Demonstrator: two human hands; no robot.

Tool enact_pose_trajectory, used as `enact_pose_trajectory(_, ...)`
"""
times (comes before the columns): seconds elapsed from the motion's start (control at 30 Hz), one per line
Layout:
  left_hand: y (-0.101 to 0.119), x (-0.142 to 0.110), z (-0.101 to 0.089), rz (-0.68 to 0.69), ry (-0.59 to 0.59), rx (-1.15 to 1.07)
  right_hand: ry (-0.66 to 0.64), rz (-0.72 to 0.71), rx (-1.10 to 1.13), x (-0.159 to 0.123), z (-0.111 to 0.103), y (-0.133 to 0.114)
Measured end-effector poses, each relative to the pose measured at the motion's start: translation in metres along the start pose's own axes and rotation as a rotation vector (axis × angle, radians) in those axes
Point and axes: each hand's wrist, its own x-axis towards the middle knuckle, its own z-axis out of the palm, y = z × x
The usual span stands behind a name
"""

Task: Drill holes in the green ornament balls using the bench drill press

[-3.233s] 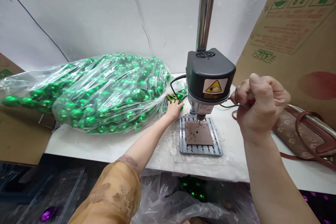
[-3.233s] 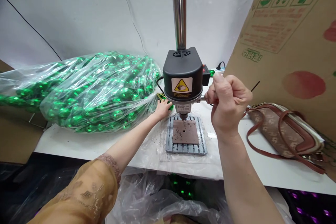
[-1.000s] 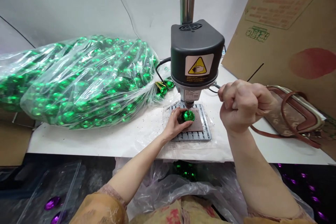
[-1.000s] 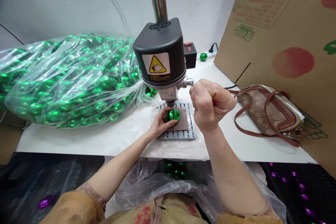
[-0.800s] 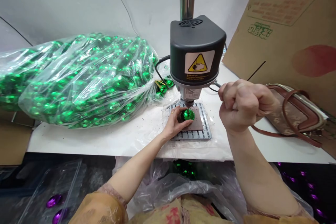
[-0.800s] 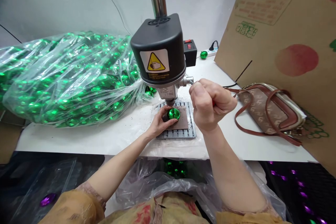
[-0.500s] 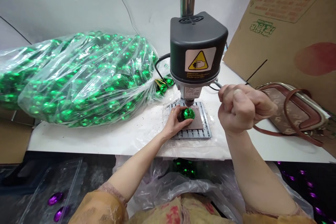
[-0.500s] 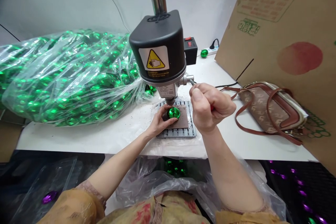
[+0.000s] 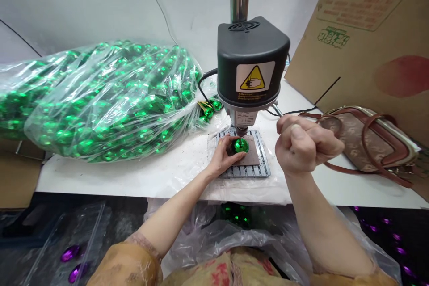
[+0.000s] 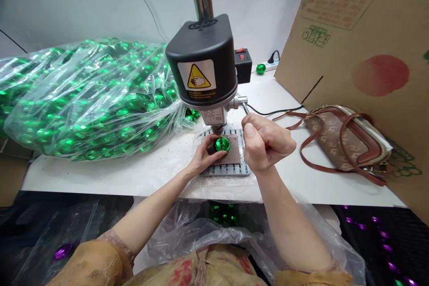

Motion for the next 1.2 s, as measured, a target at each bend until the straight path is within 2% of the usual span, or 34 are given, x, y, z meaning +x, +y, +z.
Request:
enact_pose_trajectory(0.13, 0.005, 0.000, 0.003, -0.001, 0.045, 0.023, 0.099, 0.221, -0.002, 0.028, 0.014, -0.007)
enact_pose_trajectory(0.2, 0.014, -0.007, 0.003, 0.009, 0.121, 0.081, 0.141, 0.346, -0.018, 0.044, 0.020, -0.009)
enact_pose_trajectory(0.27, 0.025, -0.024, 0.003, 0.030, 0.223, 0.175, 0.153, 0.409, -0.014, 0.054, 0.023, -0.008)
enact_pose_trajectory(0.33, 0.034, -0.051, 0.001, 0.108, 0.244, 0.247, 0.145, 0.411, -0.006, 0.057, 0.023, -0.007)
enact_pose_trajectory(0.37, 0.037, -0.068, 0.000, 0.185, 0.200, 0.261, 0.139, 0.397, -0.007, 0.057, 0.022, -0.006)
enact_pose_trajectory(0.47, 0.035, -0.123, -0.004, 0.470, -0.086, 0.323, 0.118, 0.368, -0.015, 0.054, 0.020, -0.005)
enact_pose_trajectory(0.57, 0.025, -0.164, -0.009, 0.659, -0.332, 0.663, 0.118, 0.357, -0.033, 0.052, 0.019, -0.005)
enact_pose_trajectory(0.63, 0.021, -0.174, -0.013, 0.735, -0.379, 0.818, 0.115, 0.355, -0.035, 0.052, 0.019, -0.005)
enact_pose_trajectory(0.67, 0.020, -0.172, -0.016, 0.778, -0.348, 0.820, 0.114, 0.352, -0.030, 0.053, 0.019, -0.004)
enact_pose_trajectory(0.7, 0.020, -0.164, -0.020, 0.817, -0.274, 0.788, 0.115, 0.349, -0.022, 0.053, 0.019, -0.004)
enact_pose_trajectory(0.77, 0.022, -0.133, -0.033, 0.847, -0.056, 0.709, 0.131, 0.352, -0.006, 0.053, 0.020, -0.003)
enact_pose_trajectory(0.83, 0.022, -0.082, -0.050, 0.740, 0.121, 0.707, 0.156, 0.361, 0.003, 0.052, 0.021, -0.003)
enact_pose_trajectory(0.87, 0.021, -0.053, -0.060, 0.661, 0.159, 0.717, 0.163, 0.366, 0.005, 0.052, 0.021, -0.004)
enact_pose_trajectory(0.93, 0.017, 0.008, -0.078, 0.447, 0.170, 0.792, 0.161, 0.367, 0.004, 0.050, 0.023, -0.005)
enact_pose_trajectory(1.03, 0.010, 0.082, -0.093, 0.061, 0.059, 0.991, 0.141, 0.359, 0.000, 0.049, 0.023, -0.007)
enact_pose_trajectory(1.1, 0.006, 0.109, -0.094, -0.110, 0.027, 1.093, 0.131, 0.361, -0.002, 0.048, 0.023, -0.008)
enact_pose_trajectory(1.2, 0.001, 0.121, -0.087, -0.179, 0.048, 1.130, 0.121, 0.359, 0.012, 0.048, 0.021, -0.008)
